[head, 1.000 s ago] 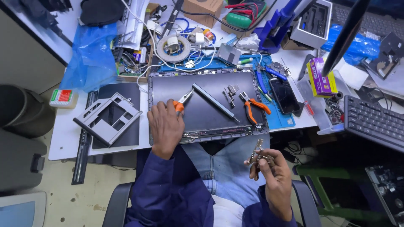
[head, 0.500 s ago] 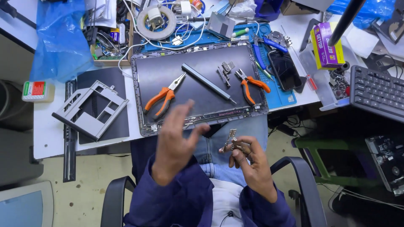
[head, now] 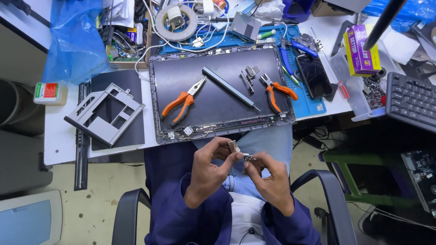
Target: The person uses two pairs of pliers to bend and adjust small metal brackets on a disassembled laptop screen assembly. They repeatedly grip, bend, and release the brackets, placing them on the workbench between adjustments.
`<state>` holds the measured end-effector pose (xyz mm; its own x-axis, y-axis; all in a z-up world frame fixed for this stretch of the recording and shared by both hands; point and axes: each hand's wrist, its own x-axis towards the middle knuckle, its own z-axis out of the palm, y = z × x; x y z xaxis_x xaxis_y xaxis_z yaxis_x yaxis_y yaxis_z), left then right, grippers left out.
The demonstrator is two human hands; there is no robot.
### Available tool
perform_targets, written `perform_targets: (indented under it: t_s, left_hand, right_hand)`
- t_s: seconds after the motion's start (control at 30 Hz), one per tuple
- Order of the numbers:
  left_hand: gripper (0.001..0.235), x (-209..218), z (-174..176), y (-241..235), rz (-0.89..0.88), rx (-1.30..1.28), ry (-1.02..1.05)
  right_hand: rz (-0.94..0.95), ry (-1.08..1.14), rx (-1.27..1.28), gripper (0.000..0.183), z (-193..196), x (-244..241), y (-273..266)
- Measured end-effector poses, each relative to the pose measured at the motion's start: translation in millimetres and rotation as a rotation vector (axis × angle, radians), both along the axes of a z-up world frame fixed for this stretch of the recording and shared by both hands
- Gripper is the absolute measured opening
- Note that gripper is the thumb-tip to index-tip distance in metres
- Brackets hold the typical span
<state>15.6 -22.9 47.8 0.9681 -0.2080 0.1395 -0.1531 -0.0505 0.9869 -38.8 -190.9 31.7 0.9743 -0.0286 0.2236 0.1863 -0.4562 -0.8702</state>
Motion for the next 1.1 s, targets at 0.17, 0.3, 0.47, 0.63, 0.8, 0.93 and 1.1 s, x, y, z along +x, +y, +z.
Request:
perform_targets:
  t_s: [0.17, 0.3, 0.47, 0.63, 0.8, 0.93, 1.1]
  left_hand:
    - [0.017, 1.1, -6.1, -1.9, 0.018, 0.046, -0.039]
    - [0.023, -2.7, -10.0, -8.1, 0.130, 0.110, -0.159]
    - [0.019, -3.7, -12.9, -5.9, 0.142, 0.084, -0.140]
    - [0.008, -3.5, -9.4, -1.4, -0.024, -0.073, -0.076]
    - [0.012, -5.3, -8.7, 0.0, -0.072, -0.132, 0.005]
    - [0.013, -3.7, -6.9, 0.3, -0.107, -0.184, 0.033]
    - [0.011, 5.0, -6.5, 6.7, -0.002, 0.028, -0.183]
  right_hand:
    - [0.011, -0.172, -0.089, 0.011, -8.8, 3.4, 5.3]
    - [0.031, -0.421, -0.339, 0.025, -11.7, 6.6, 13.9]
    - [-0.025, -0.287, -0.305, 0.007, -18.2, 2.9, 8.0]
    - [0.010, -0.019, 0.044, 0.018, -20.2, -2.0, 0.4]
    - [0.082, 0.084, 0.277, 0.025, -8.4, 0.2, 0.0]
    - [0.110, 0.107, 0.324, 0.027, -4.6, 2.4, -0.5]
    - [0.006, 0.010, 0.162, 0.020, -6.2, 2.2, -1.1]
